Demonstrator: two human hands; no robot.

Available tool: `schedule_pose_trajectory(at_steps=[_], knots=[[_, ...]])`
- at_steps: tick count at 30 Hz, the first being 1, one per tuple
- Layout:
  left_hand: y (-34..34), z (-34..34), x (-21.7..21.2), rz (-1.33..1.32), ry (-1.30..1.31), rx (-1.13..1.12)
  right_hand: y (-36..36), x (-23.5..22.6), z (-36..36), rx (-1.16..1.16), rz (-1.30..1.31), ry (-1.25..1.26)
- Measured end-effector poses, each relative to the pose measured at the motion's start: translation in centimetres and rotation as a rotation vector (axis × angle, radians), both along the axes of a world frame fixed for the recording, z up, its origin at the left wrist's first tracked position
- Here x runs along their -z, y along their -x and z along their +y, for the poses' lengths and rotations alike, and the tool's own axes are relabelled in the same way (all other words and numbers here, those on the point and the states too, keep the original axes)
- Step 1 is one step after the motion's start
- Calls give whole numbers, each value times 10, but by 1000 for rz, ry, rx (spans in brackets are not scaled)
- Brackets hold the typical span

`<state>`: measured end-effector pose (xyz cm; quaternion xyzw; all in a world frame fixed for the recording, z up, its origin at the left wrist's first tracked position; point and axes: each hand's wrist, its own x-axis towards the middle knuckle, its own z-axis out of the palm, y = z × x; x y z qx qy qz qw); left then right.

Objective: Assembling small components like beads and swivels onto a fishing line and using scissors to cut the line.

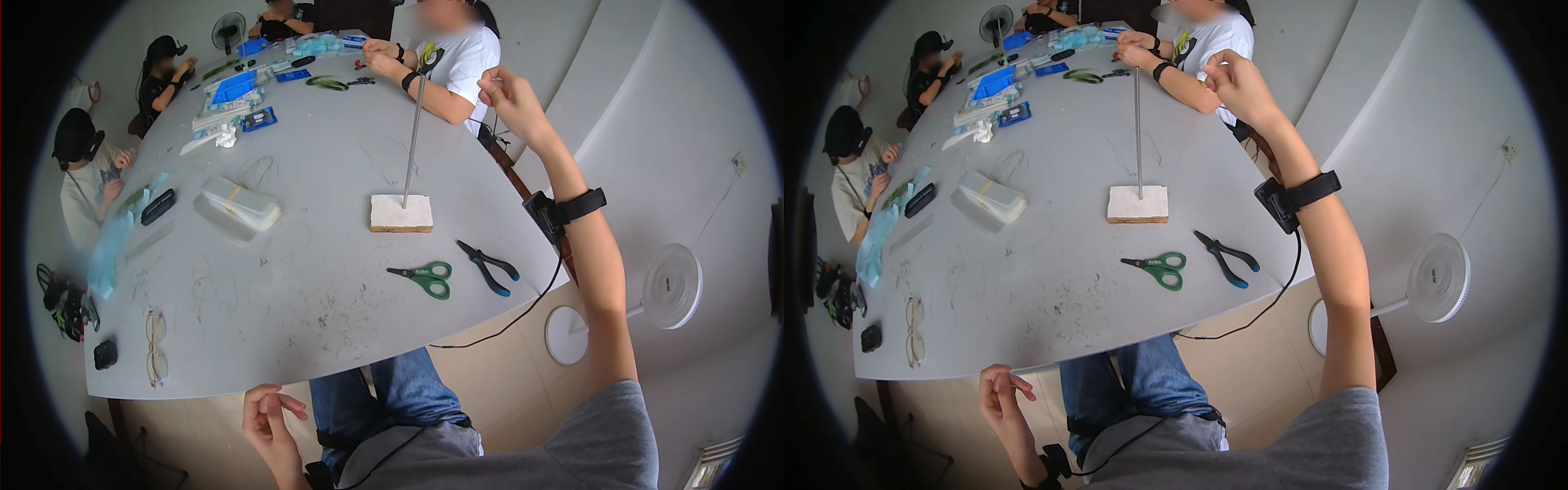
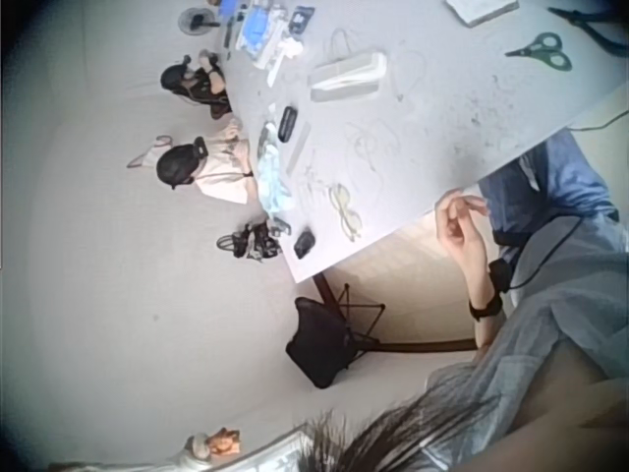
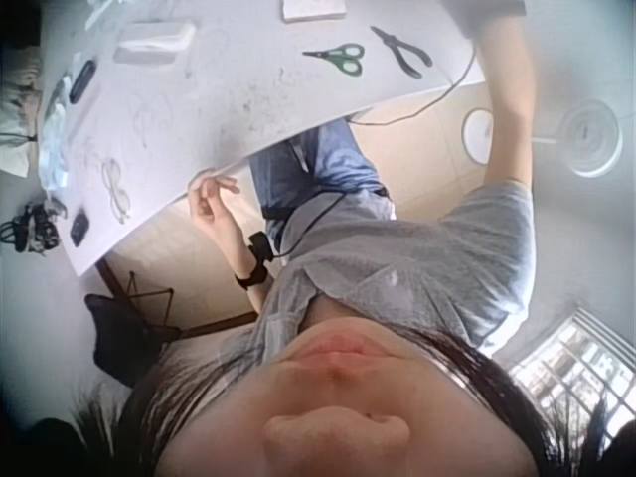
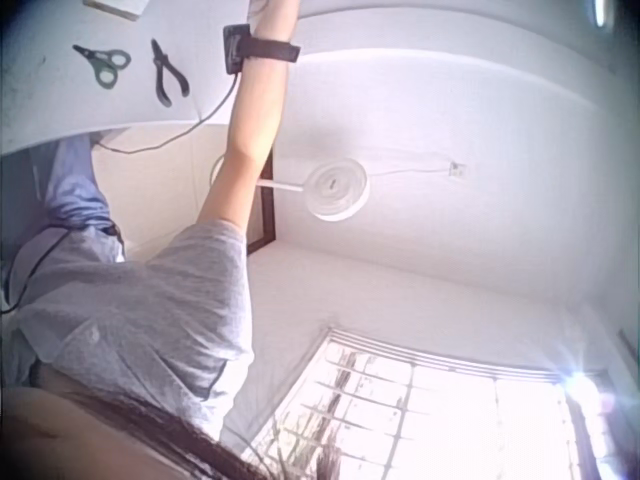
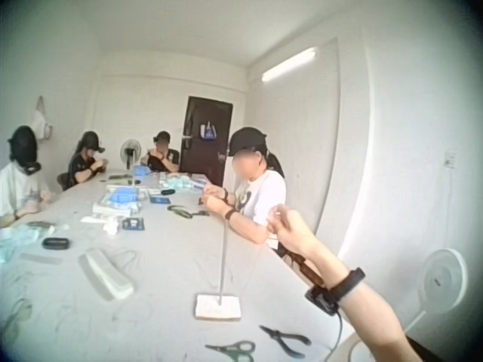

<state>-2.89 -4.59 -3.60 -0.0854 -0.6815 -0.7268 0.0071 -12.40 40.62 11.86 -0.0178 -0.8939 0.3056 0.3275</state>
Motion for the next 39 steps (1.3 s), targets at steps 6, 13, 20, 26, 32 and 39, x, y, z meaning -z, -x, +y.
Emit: schedule_pose_trajectory(at_steps=[6,13,20,26,32,39], knots=[[11,22,-15,73,11,185,2,4,-7,7,-40,-63],[70,132,-59,210,210,510,-3,8,4,-57,-34,-36],[146,263,-54,438,474,278,-2,5,-2,-114,-1,-28],[159,281,-47,386,360,391,-17,12,1,-121,-64,3],[165,275,-63,500,306,336,-11,34,22,-108,-90,-9],[177,271,-57,500,345,306,-22,25,24,-122,-47,58]])
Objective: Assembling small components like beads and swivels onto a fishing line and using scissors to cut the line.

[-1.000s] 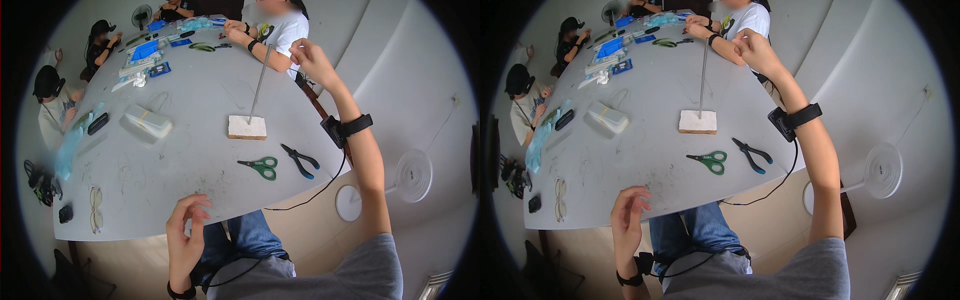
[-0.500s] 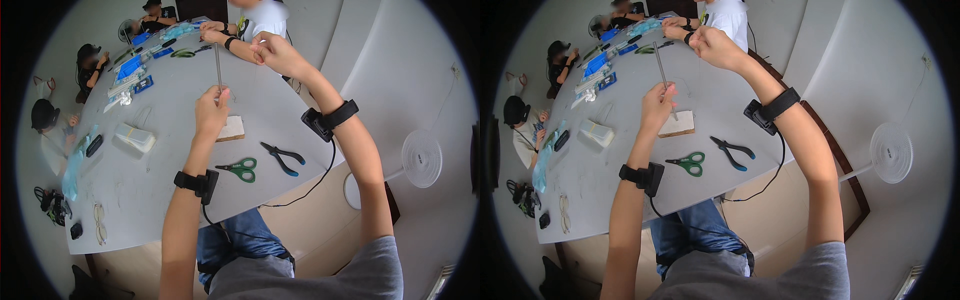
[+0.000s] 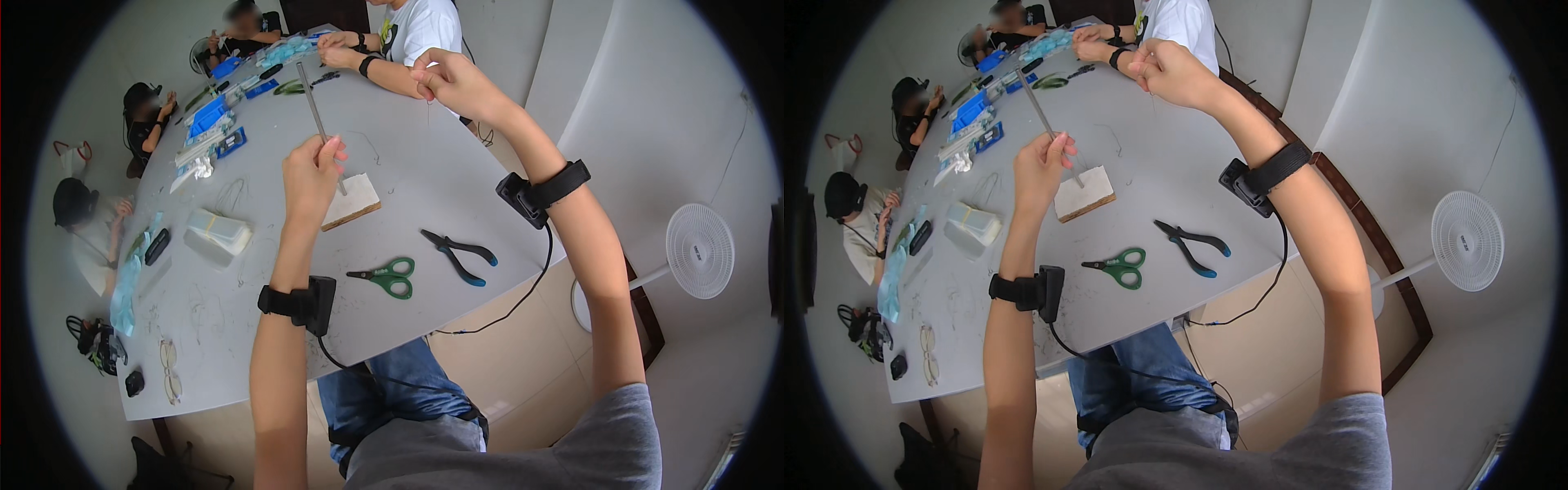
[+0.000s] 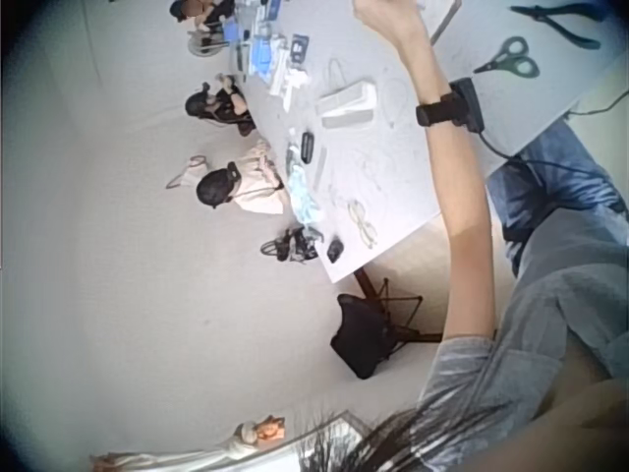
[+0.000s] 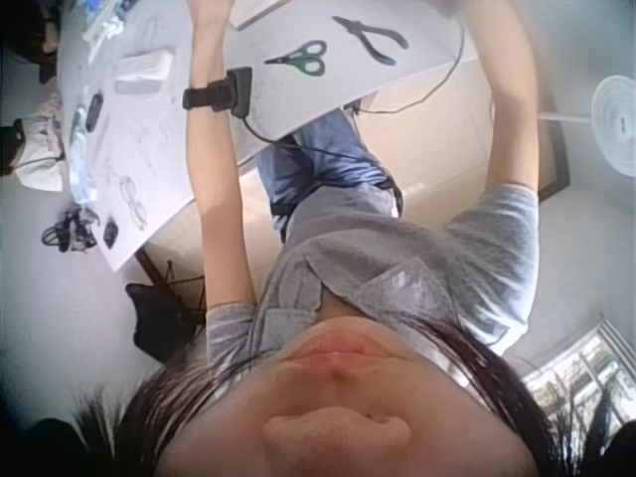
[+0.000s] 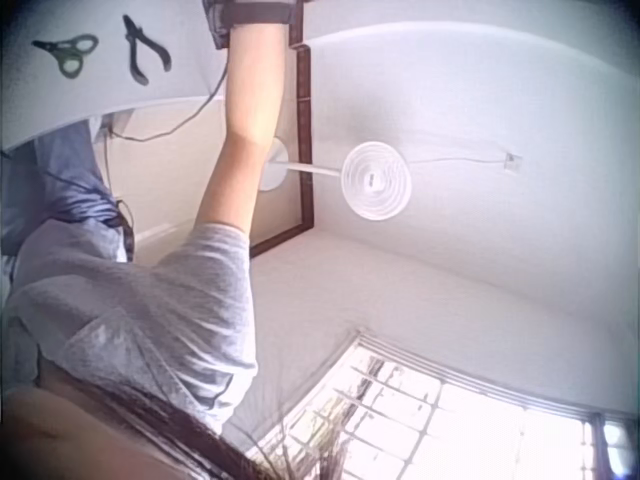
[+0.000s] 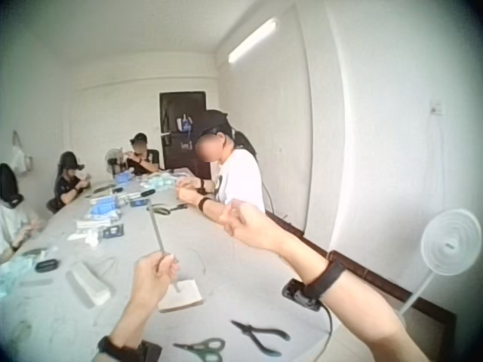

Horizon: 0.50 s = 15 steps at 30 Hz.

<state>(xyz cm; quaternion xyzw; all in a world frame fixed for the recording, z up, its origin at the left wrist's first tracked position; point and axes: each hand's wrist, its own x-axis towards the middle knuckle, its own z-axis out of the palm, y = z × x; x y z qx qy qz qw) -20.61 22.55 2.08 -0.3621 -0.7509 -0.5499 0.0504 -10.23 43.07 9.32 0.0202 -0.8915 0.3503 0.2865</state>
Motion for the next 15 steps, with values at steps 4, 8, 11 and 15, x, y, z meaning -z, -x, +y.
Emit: schedule_pose_trajectory(at_steps=[4,8,11,15], knots=[[8,-4,11,-8,32,-22,-9,-13,0,-7,5,-21],[8,-11,14,-48,-1,-1,-24,-26,-17,-72,-23,30],[-4,-19,8,126,-57,-178,-43,-42,-41,-95,-55,72],[-43,-49,-20,85,-226,-252,-70,-53,-65,-125,-64,67]])
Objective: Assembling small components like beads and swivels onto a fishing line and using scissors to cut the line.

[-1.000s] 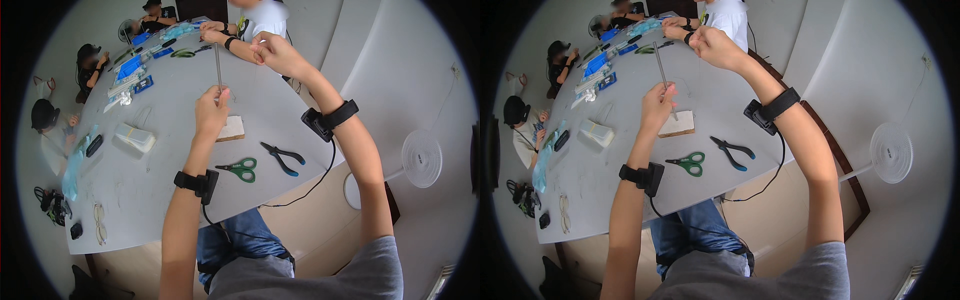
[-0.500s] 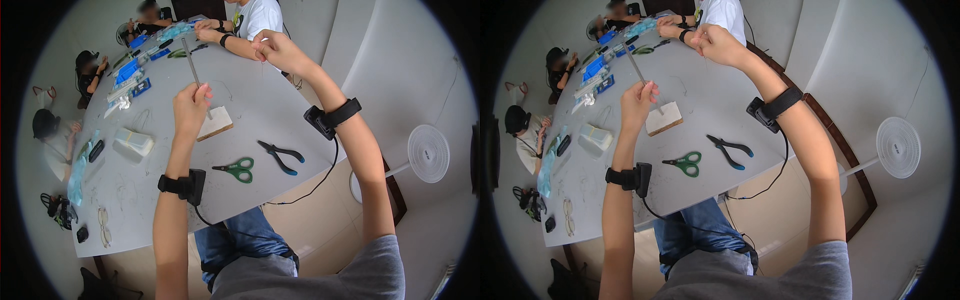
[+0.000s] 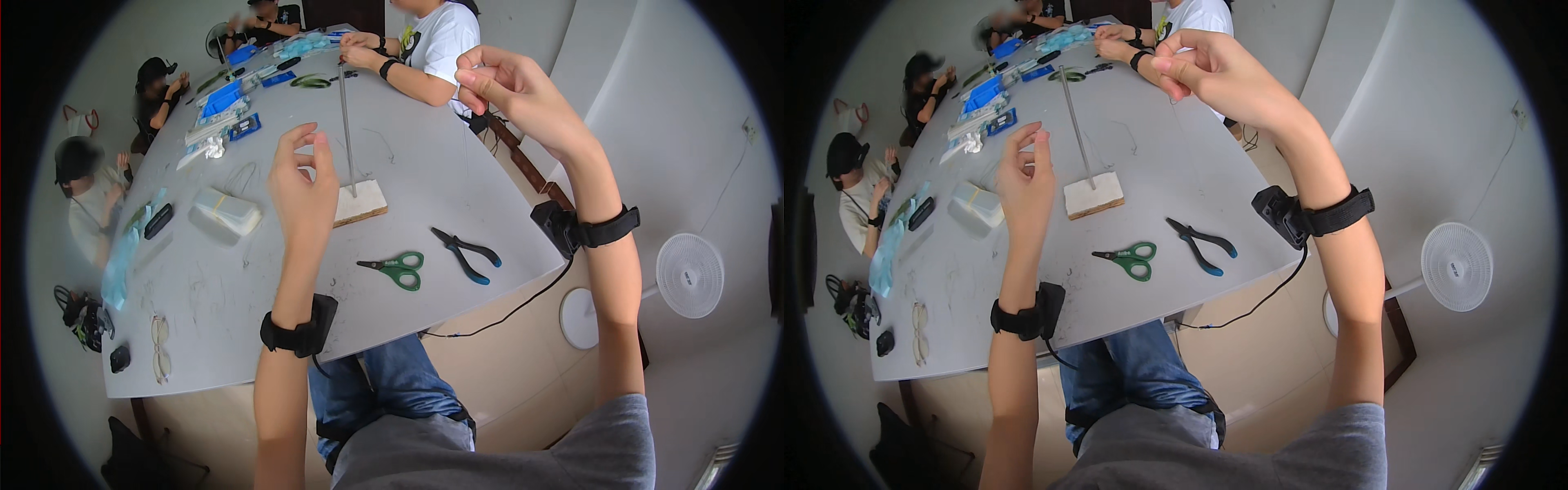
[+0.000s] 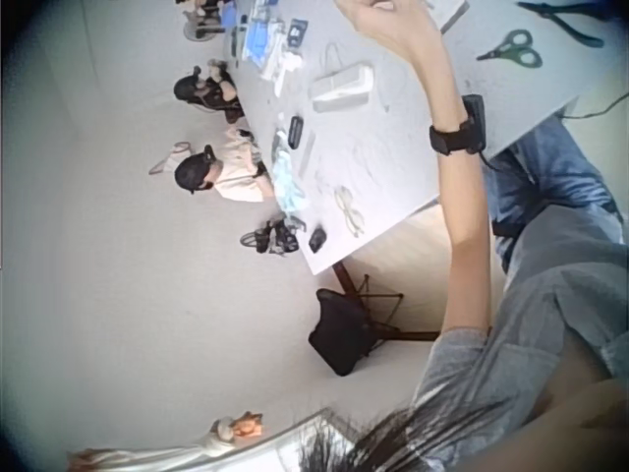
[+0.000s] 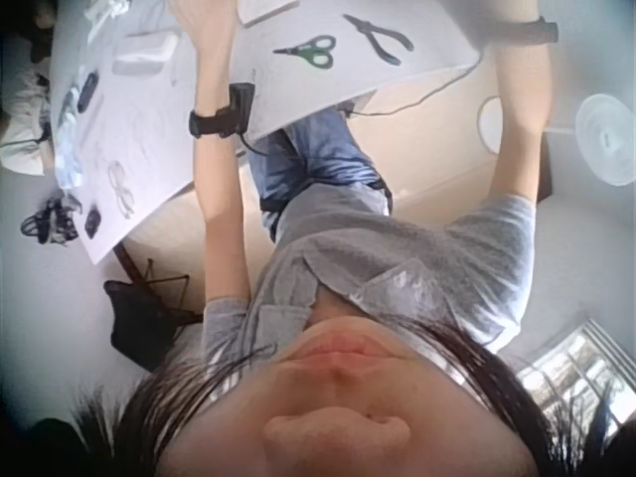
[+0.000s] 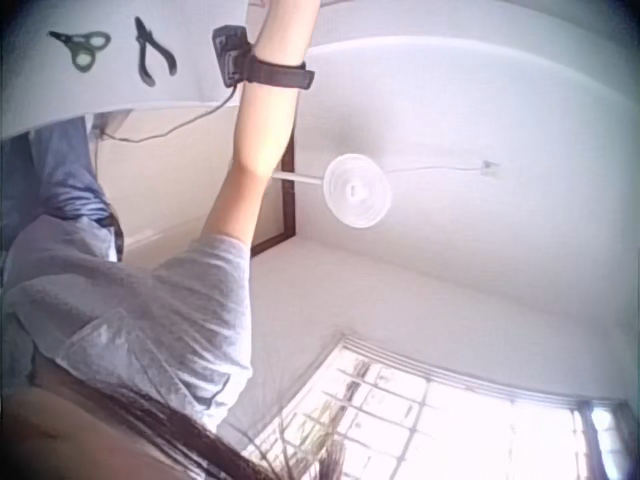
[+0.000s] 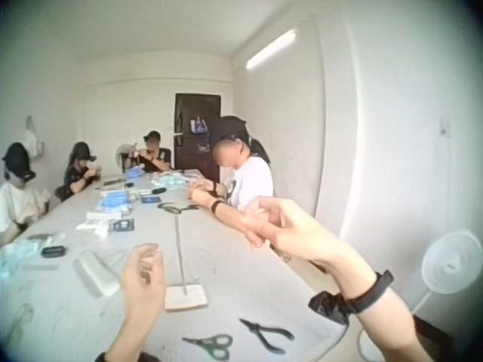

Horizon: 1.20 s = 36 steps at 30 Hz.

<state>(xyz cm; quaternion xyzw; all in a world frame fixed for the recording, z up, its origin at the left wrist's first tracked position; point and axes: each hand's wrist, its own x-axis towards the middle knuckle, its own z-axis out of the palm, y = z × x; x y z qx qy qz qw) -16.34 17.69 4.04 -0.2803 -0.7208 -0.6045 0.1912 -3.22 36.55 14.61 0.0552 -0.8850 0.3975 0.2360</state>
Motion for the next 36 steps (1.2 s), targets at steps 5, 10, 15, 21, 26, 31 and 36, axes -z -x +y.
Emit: schedule_pose_trajectory(at_steps=[5,10,15,21,26,31,36], knots=[[-67,-30,-27,-187,-138,526,-30,-13,-34,-82,-15,52],[-92,-51,-48,-136,-216,648,-48,-16,-78,-228,-8,176],[-105,-75,-51,-9,-148,661,-58,-13,-113,-333,-24,279],[-112,-99,-50,74,-127,608,-59,-6,-138,-369,-15,293],[-114,-107,-47,54,-123,626,-61,-1,-145,-384,-10,313],[-109,-121,-41,33,-173,644,-59,12,-144,-436,3,387],[-110,-134,-38,-146,-212,705,-55,42,-143,-453,34,472]])
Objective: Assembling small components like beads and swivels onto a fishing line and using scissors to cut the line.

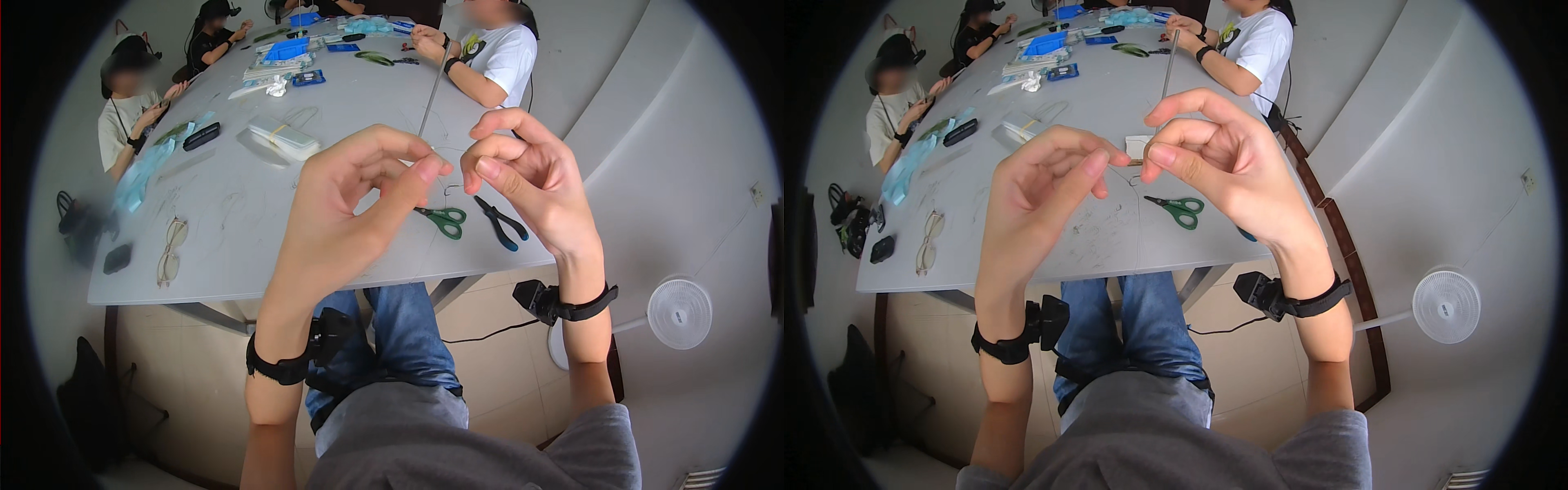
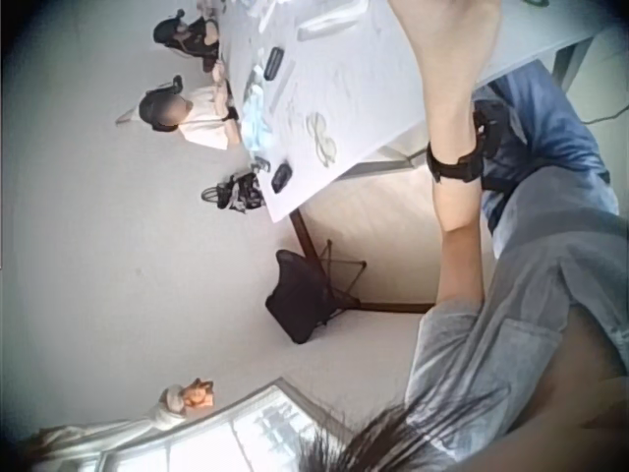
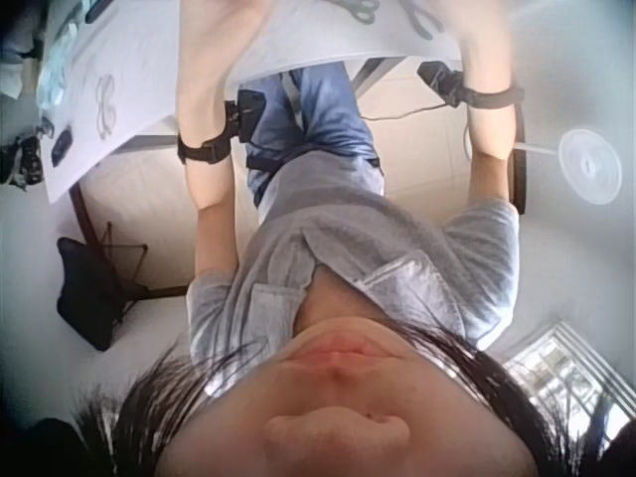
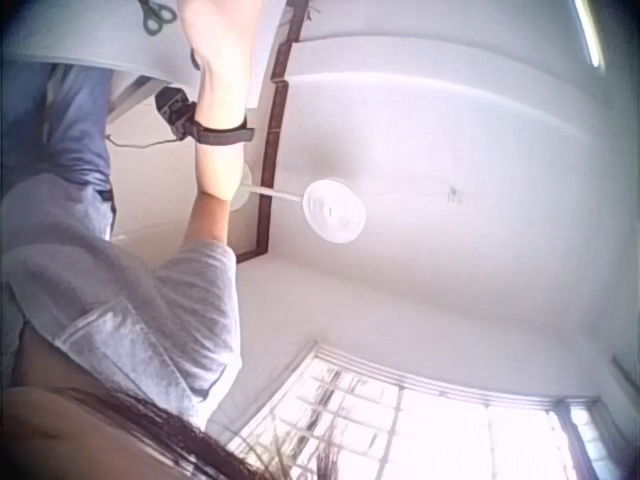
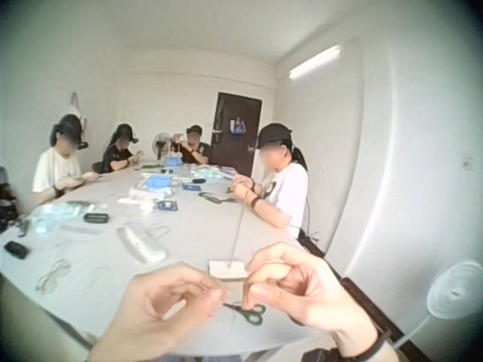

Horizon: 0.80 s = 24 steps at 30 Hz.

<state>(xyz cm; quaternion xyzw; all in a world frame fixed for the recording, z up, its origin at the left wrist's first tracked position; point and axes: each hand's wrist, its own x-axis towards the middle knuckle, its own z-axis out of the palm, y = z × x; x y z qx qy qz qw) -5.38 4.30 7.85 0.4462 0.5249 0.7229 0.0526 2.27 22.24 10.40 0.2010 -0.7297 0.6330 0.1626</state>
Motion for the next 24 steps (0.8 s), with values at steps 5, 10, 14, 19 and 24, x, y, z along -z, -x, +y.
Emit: schedule_pose_trajectory(at_steps=[5,10,14,19,24], knots=[[-2,-14,-2,-65,35,2,4,25,-2,-52,-55,58],[4,-32,-2,-23,148,-62,2,35,-6,75,-100,-7],[4,-31,3,-37,150,-103,3,44,-2,73,-125,-62],[10,-30,11,-189,99,54,6,58,-2,52,-87,-102],[18,-42,14,-355,40,192,12,74,1,70,-119,-59]])
